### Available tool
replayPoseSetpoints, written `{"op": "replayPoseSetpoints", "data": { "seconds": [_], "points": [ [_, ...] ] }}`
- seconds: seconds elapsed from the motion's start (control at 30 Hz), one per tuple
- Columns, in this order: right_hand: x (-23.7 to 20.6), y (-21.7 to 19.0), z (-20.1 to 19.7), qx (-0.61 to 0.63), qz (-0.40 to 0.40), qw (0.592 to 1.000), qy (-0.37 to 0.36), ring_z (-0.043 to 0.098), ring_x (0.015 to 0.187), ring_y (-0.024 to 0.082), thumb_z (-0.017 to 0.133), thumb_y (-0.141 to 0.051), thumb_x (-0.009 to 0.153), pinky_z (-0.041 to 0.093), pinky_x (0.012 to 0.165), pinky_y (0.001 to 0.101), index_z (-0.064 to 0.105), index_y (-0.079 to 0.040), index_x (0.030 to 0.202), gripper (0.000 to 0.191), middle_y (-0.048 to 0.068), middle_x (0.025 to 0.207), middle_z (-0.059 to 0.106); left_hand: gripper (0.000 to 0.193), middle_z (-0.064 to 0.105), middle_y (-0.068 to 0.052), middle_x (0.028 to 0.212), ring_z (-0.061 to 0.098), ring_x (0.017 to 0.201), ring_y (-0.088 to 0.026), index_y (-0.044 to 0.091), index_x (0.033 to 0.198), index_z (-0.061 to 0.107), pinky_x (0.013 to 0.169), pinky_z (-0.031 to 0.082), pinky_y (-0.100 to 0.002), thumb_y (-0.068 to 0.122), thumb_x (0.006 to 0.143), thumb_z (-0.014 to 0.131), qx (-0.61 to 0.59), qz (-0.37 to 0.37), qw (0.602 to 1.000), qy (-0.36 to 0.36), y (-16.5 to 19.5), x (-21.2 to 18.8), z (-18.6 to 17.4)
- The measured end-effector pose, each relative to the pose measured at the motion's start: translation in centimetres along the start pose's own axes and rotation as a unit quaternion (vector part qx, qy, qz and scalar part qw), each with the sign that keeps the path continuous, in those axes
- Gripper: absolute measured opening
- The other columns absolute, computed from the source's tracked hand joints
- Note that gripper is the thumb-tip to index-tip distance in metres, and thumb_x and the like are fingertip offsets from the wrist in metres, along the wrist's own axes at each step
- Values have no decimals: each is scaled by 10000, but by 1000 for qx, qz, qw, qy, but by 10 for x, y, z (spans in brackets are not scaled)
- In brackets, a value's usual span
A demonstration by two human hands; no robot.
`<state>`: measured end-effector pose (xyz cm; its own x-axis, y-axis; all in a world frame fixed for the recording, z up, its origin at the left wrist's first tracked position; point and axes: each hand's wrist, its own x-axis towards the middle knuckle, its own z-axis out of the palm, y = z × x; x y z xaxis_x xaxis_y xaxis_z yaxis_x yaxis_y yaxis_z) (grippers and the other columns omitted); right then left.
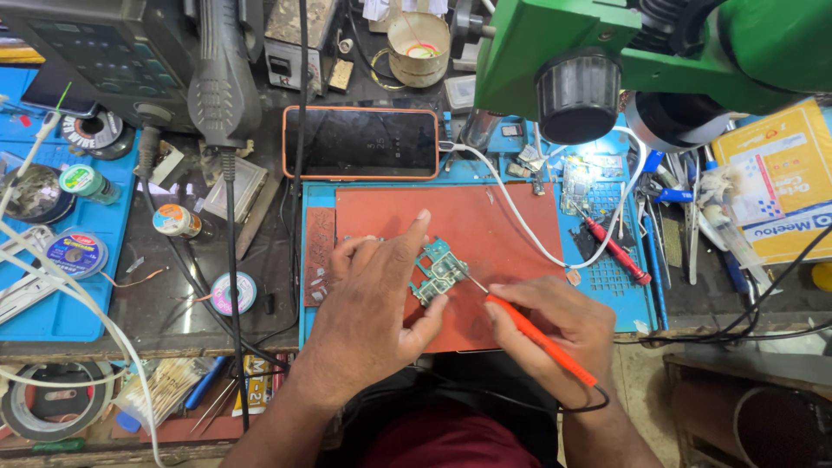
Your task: The person uses a red-handled precision tool to scrape and clean the surface of a small green circuit board placed on a red mat. They repeatedly scrape different areas of the board, occasionally repositioning it with their left hand, and briefly switch to a syringe-like tool before resuming scraping.
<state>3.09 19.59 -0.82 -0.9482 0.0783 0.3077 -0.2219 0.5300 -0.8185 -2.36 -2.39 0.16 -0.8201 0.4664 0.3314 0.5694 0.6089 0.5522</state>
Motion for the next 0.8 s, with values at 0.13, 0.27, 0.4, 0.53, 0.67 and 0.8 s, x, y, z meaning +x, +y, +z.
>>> {"op": "replayPoseSetpoints", "data": {
  "seconds": [0.13,0.27,0.4,0.53,0.67,0.8],
  "points": [
    [5,0,5,-6,-34,999,-27,710,651,106,812,-39,785,526,586,219,786,-46,994,210,51,807,750,860,625,-122,1154,561,1099,-315,-11,1522,343,1062,327,-502,275,836,774,16,5,1000,11,0,-1,2],
    [5,0,8,-15,-44,999,-3,728,716,117,808,-52,817,549,627,226,778,-48,1006,191,71,890,763,851,632,-106,1169,567,1094,-295,-11,1530,340,1067,326,-497,274,850,764,-2,0,1000,5,0,-1,2],
    [5,1,6,-24,-28,999,-10,721,664,109,819,-59,794,534,590,223,790,-49,976,185,57,823,763,851,625,-114,1147,554,1102,-308,-5,1515,352,1063,317,-500,278,830,771,11,-1,1000,3,1,0,1],
    [3,2,6,-23,-42,998,-35,710,634,105,824,-63,787,523,571,221,801,-47,987,202,56,784,752,833,622,-108,1142,546,1110,-302,-2,1521,359,1071,317,-489,274,849,767,12,4,1000,3,2,-1,0],
    [3,2,8,-16,-33,999,-6,734,696,111,809,-55,814,552,610,221,784,-43,1016,204,67,864,768,840,621,-114,1169,547,1124,-309,-10,1517,359,1066,311,-490,278,844,771,16,15,1000,11,1,-1,0],
    [4,-1,9,-18,-18,1000,-4,741,694,114,814,-50,809,555,610,222,788,-43,1013,205,65,860,773,836,625,-108,1162,552,1120,-302,-4,1515,364,1065,313,-483,282,846,775,16,14,1000,9,0,-1,0]
  ]
}}
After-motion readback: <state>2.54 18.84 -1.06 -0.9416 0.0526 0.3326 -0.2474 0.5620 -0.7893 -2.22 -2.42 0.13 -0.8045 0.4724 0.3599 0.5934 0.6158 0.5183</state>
